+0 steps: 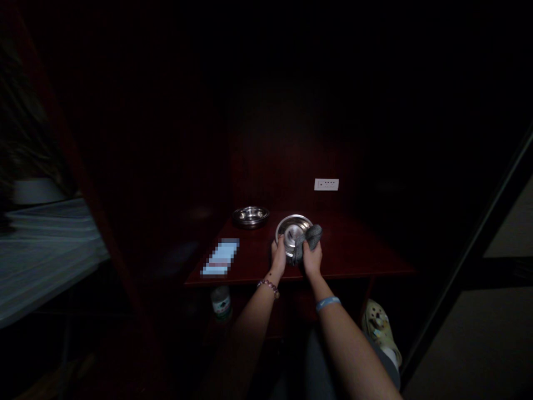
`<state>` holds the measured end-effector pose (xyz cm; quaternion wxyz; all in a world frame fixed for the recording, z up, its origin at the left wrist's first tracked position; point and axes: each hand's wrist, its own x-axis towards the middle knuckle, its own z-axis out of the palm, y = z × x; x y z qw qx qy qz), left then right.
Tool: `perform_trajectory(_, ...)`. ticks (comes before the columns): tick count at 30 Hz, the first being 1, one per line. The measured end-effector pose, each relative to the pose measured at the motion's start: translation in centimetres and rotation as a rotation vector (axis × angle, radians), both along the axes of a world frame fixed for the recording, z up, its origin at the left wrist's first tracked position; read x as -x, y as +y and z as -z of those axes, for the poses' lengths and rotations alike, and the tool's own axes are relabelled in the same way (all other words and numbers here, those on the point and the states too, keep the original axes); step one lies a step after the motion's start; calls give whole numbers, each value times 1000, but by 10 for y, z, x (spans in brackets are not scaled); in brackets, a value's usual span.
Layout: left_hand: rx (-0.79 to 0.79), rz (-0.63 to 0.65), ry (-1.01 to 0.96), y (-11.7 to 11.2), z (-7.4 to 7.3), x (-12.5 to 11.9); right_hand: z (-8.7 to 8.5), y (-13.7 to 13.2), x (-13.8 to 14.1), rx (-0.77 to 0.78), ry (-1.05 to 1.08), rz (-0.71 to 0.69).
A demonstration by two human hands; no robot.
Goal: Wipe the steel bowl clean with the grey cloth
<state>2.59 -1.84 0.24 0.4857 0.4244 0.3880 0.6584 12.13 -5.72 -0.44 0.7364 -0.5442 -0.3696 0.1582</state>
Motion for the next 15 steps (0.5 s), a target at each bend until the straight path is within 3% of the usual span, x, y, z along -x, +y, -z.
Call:
perform_trajectory(7, -59, 66, -89, -8, -8, -2, 4, 4, -3, -1, 8, 37)
perform_trajectory(15, -204, 138, 30, -15, -9, -1, 6, 6, -5, -26, 45, 82)
